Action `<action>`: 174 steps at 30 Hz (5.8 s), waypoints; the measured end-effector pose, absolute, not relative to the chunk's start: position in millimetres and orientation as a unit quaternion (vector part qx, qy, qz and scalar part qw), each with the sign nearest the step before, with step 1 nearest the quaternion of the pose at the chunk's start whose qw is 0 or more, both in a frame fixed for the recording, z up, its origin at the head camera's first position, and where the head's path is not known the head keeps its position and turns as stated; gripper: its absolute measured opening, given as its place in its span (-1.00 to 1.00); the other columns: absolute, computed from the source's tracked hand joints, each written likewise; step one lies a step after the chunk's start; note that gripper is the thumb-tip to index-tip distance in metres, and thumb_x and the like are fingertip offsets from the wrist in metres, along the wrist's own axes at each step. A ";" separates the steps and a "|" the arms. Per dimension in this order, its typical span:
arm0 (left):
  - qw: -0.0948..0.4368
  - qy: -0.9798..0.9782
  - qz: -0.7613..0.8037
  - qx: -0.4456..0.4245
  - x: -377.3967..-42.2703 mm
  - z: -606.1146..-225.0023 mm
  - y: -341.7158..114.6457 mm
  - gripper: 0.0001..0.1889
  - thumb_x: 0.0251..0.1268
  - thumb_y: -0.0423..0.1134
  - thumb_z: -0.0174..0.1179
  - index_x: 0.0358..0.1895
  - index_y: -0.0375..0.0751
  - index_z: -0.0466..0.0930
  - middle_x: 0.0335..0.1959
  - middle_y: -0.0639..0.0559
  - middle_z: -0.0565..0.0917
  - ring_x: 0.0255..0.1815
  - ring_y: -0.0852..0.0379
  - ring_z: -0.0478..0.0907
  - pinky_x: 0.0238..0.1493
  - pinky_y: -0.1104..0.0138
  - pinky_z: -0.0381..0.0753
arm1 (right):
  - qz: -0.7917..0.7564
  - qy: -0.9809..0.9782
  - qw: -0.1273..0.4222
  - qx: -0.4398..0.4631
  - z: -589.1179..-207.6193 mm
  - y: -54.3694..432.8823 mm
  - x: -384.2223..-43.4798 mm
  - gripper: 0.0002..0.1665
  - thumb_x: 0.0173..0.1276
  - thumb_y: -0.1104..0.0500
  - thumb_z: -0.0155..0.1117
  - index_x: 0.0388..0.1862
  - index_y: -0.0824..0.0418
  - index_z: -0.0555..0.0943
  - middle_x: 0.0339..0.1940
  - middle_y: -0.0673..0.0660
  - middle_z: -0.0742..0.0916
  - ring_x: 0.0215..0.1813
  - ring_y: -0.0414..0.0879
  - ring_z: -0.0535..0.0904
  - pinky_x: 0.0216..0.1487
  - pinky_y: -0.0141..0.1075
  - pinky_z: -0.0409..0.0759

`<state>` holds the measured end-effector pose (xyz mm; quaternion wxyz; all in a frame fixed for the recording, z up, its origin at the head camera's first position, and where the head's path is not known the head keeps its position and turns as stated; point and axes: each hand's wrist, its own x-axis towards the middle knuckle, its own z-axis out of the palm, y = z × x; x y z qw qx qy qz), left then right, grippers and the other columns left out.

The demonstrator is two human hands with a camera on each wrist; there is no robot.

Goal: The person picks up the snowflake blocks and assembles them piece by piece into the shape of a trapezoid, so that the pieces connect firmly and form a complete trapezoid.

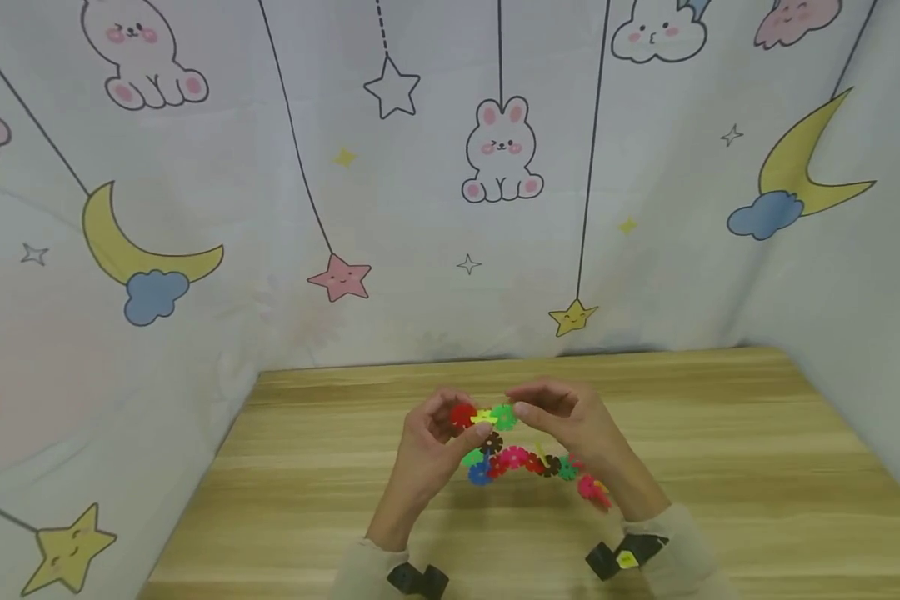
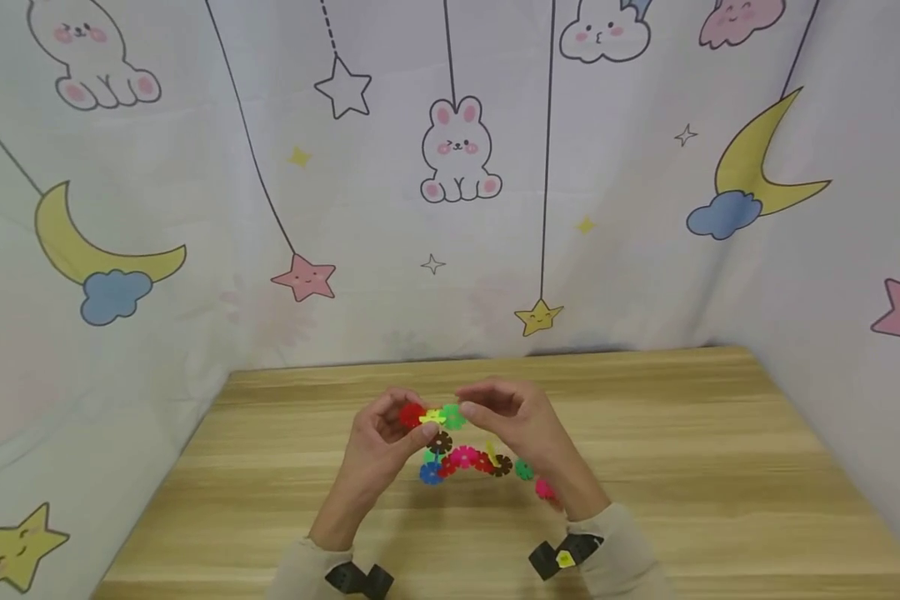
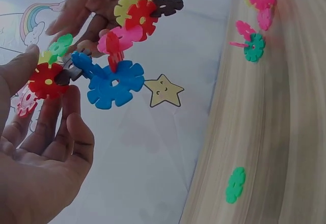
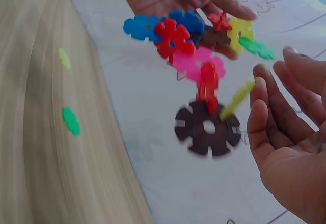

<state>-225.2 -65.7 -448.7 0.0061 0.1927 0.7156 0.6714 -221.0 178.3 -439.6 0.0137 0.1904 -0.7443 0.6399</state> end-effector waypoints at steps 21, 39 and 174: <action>-0.010 0.719 0.674 0.168 -227.6 -447.6 -72.2 -0.66 0.38 -0.29 0.47 0.12 -0.26 0.62 -0.01 -0.15 0.79 -0.05 0.17 0.75 0.08 0.36 0.76 | 0.504 -0.847 -0.068 0.153 -496.5 241.2 -213.3 -0.61 0.55 0.26 0.34 0.30 0.30 0.64 0.10 0.30 0.80 0.01 -0.10 0.72 -0.08 -0.31 0.76; 0.012 0.720 0.671 0.176 -226.5 -449.5 -67.9 -0.69 0.39 -0.29 0.47 0.11 -0.17 0.63 0.06 -0.18 0.79 -0.01 0.18 0.74 0.08 0.35 0.75 | 0.436 -0.890 -0.035 0.128 -513.6 227.8 -226.0 -0.58 0.27 0.32 0.57 0.11 0.11 0.74 -0.02 0.02 0.84 -0.03 -0.17 0.70 -0.04 -0.40 0.67; -0.073 0.705 0.699 0.094 -205.0 -459.8 -21.1 -0.92 0.40 -0.24 0.47 -0.17 -0.16 0.82 -0.29 -0.21 0.83 -0.60 0.31 0.40 -0.59 0.50 0.34 | 0.729 -0.670 0.015 0.140 -444.5 184.4 -214.8 -0.77 0.50 0.30 0.42 -0.29 -0.03 0.82 -0.19 -0.16 0.84 -0.18 -0.26 0.75 0.05 -0.33 0.77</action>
